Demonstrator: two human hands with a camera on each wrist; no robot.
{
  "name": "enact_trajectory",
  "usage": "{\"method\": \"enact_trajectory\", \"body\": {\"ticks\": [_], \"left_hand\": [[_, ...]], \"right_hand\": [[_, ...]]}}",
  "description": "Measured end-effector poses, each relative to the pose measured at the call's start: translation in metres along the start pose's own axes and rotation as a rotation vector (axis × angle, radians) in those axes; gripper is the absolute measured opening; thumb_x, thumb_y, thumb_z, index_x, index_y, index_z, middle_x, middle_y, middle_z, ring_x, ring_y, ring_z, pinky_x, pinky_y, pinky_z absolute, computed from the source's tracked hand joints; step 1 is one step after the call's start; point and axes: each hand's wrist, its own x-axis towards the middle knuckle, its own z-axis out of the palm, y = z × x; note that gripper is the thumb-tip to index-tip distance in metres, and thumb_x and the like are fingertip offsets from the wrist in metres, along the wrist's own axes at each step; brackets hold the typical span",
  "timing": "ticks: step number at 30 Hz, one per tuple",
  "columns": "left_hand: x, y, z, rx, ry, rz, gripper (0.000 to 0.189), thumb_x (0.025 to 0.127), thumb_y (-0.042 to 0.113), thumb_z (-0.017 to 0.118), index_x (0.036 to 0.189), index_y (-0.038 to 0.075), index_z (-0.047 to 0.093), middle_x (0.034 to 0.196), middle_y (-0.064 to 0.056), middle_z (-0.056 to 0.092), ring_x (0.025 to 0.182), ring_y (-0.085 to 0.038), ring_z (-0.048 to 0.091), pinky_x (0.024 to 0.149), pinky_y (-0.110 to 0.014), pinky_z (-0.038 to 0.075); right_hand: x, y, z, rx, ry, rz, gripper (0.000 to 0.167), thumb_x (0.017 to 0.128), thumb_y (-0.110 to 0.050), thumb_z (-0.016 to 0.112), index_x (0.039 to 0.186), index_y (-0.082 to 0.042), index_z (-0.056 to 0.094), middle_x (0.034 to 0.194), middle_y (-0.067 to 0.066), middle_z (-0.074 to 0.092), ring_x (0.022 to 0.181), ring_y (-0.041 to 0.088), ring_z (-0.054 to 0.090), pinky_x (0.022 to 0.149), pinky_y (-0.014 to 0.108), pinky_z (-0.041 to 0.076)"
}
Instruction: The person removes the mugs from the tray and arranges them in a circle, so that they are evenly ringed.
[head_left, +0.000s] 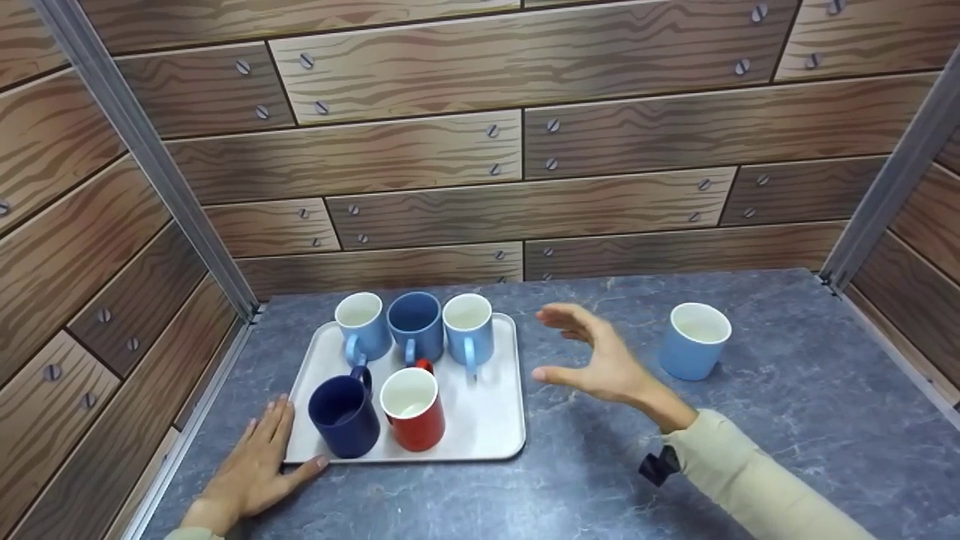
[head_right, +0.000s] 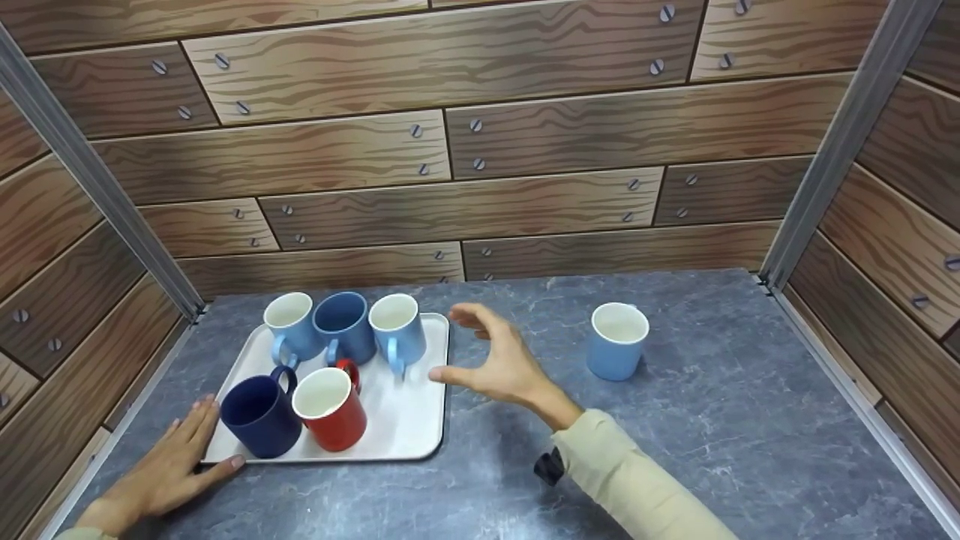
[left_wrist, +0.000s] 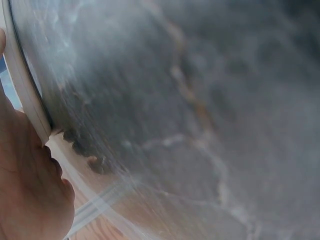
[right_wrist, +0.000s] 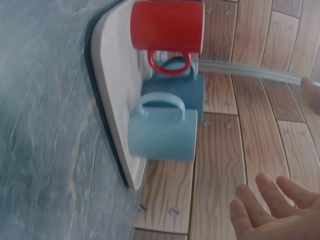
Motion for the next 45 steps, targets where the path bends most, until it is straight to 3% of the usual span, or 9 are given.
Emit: {"method": "enact_trajectory", "body": {"ticks": [8, 19, 26, 37, 41, 45], "left_hand": [[0.002, 0.000, 0.000, -0.005, -0.007, -0.003, 0.108, 0.096, 0.066, 0.066, 0.161, -0.012, 0.032, 0.171, -0.032, 0.028, 0.159, -0.051, 0.027, 0.128, -0.067, 0.025], [-0.002, -0.002, 0.000, -0.004, -0.012, -0.015, 0.109, 0.096, 0.067, 0.066, 0.162, -0.012, 0.030, 0.171, -0.032, 0.026, 0.159, -0.052, 0.025, 0.128, -0.068, 0.024], [-0.001, -0.002, 0.001, -0.012, -0.001, -0.012, 0.108, 0.096, 0.066, 0.067, 0.161, -0.012, 0.032, 0.171, -0.032, 0.027, 0.159, -0.052, 0.026, 0.128, -0.068, 0.024], [0.001, 0.001, 0.002, -0.031, -0.010, -0.017, 0.109, 0.096, 0.067, 0.066, 0.162, -0.012, 0.029, 0.172, -0.031, 0.026, 0.159, -0.052, 0.025, 0.128, -0.068, 0.023], [0.000, 0.001, 0.002, -0.025, -0.003, -0.017, 0.109, 0.096, 0.067, 0.067, 0.162, -0.012, 0.030, 0.172, -0.031, 0.026, 0.159, -0.052, 0.025, 0.128, -0.068, 0.023], [0.000, 0.000, 0.003, -0.015, 0.009, -0.010, 0.109, 0.096, 0.067, 0.066, 0.162, -0.012, 0.031, 0.171, -0.031, 0.027, 0.158, -0.052, 0.027, 0.128, -0.068, 0.024]], "right_hand": [[0.005, -0.006, 0.027, 0.009, -0.036, -0.010, 0.079, 0.079, -0.021, 0.096, 0.146, -0.001, 0.058, 0.143, 0.014, 0.067, 0.135, 0.041, 0.060, 0.115, 0.059, 0.049], [0.014, -0.020, 0.066, 0.029, -0.091, -0.020, 0.081, 0.078, -0.026, 0.097, 0.145, -0.004, 0.059, 0.142, 0.010, 0.068, 0.134, 0.030, 0.062, 0.113, 0.045, 0.052], [0.019, -0.023, 0.089, 0.041, -0.107, -0.011, 0.081, 0.075, -0.029, 0.099, 0.143, -0.005, 0.061, 0.140, 0.009, 0.068, 0.132, 0.035, 0.063, 0.113, 0.050, 0.052], [0.022, -0.013, 0.122, 0.009, -0.140, 0.002, 0.084, 0.075, -0.034, 0.098, 0.144, -0.007, 0.059, 0.140, 0.006, 0.068, 0.129, 0.025, 0.063, 0.109, 0.045, 0.054], [0.022, -0.005, 0.134, 0.001, -0.136, -0.004, 0.084, 0.076, -0.034, 0.098, 0.143, -0.004, 0.059, 0.139, 0.011, 0.068, 0.128, 0.029, 0.064, 0.107, 0.043, 0.055], [0.022, 0.003, 0.146, 0.024, -0.135, -0.001, 0.085, 0.076, -0.032, 0.098, 0.143, 0.001, 0.057, 0.138, 0.017, 0.067, 0.127, 0.037, 0.064, 0.107, 0.049, 0.056]]}}
